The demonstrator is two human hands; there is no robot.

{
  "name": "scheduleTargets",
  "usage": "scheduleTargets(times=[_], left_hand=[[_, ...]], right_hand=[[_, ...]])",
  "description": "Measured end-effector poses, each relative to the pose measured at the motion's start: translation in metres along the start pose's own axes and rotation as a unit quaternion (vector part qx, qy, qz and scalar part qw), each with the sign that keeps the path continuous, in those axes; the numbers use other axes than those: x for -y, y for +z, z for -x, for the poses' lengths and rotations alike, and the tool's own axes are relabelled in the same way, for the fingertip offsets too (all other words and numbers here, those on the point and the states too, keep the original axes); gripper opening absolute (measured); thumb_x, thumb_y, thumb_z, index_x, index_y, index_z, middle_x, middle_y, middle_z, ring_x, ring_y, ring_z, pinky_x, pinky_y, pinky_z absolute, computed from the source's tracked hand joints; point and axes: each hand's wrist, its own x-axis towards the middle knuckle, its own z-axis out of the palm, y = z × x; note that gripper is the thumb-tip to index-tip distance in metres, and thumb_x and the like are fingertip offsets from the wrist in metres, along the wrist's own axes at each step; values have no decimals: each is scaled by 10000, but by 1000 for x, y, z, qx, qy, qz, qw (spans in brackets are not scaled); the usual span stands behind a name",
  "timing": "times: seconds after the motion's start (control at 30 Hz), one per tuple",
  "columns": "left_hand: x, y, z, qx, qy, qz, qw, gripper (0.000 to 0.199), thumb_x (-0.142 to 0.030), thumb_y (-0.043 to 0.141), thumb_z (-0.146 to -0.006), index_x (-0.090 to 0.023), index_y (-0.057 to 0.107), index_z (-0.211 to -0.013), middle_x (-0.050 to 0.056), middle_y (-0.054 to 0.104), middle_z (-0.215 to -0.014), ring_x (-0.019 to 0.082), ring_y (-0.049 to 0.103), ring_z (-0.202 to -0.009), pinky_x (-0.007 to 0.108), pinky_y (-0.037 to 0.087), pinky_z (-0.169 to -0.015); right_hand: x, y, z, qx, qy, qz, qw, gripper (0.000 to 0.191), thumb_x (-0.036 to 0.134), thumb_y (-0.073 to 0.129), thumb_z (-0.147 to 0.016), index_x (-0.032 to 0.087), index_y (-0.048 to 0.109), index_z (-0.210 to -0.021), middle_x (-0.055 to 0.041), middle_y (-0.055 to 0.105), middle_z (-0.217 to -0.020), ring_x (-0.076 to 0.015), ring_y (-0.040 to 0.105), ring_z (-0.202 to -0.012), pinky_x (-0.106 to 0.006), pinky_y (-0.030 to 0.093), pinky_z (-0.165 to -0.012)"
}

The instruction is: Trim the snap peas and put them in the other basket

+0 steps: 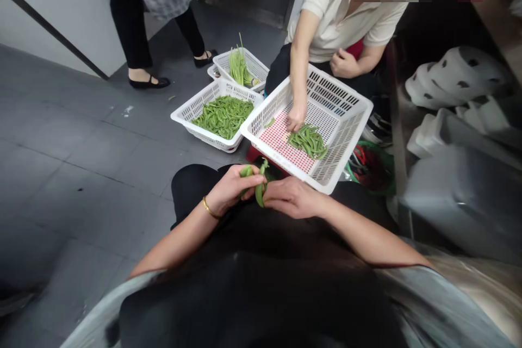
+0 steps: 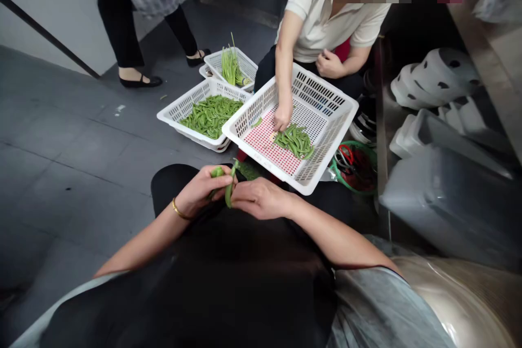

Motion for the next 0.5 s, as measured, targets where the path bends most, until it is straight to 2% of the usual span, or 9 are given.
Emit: scheduleTargets(times=[0.03,0.1,0.2,0.27,0.33,0.4,0.43,0.5], left_hand=[[0,-1,1,37,-21,0,999,241,-315,739,-691,-102,629,-718,-17,520,-445,36,347,-329,165,221,-338],[0,-4,4,81,-48,13,995,241,-315,736,-682,-93,653,-730,7,557,-467,29,331,-318,165,206,-329],[-1,-9,7,75,-64,13,995,259,-312,722,-674,-81,691,-790,42,615,-540,20,328,-315,159,201,-314],[-2,-11,7,54,-67,5,996,263,-298,709,-676,-84,704,-828,36,614,-539,21,331,-312,154,201,-309],[-2,-12,6,41,-71,-6,997,262,-292,693,-683,-85,709,-842,35,611,-529,26,336,-306,155,196,-303],[-3,-13,3,42,-79,-24,996,252,-295,679,-689,-88,708,-829,36,607,-518,32,331,-296,161,189,-298],[-4,-14,2,50,-87,-41,994,243,-298,671,-695,-92,707,-819,35,604,-511,37,327,-291,167,188,-296],[-7,-13,1,62,-87,-108,988,206,-285,672,-700,-111,710,-805,31,604,-512,52,349,-309,175,216,-308]], right_hand=[[-1,-4,3,0,11,-46,999,214,259,438,-938,159,596,-832,-27,619,-740,-104,582,-666,-214,465,-636],[-7,-18,12,-70,79,-102,989,231,301,459,-932,158,593,-810,-8,616,-662,-100,585,-586,-216,469,-585],[-20,-46,31,-253,197,-104,941,265,372,462,-928,171,565,-788,13,575,-583,-114,564,-513,-243,468,-534],[-24,-56,36,-298,223,-40,927,254,389,457,-926,175,569,-847,-9,589,-650,-134,577,-560,-270,481,-555],[-21,-54,32,-261,211,81,938,267,406,496,-902,171,576,-1002,-74,629,-851,-183,612,-723,-313,496,-628],[-14,-40,20,-164,165,209,950,353,415,546,-870,167,554,-1120,-133,608,-1027,-244,590,-904,-358,487,-715],[-11,-31,13,-102,136,253,952,337,400,542,-873,159,564,-1107,-144,604,-1025,-259,575,-932,-366,475,-731],[-7,-15,0,-6,108,292,950,201,285,461,-917,141,600,-938,-125,613,-862,-230,576,-825,-339,448,-686]])
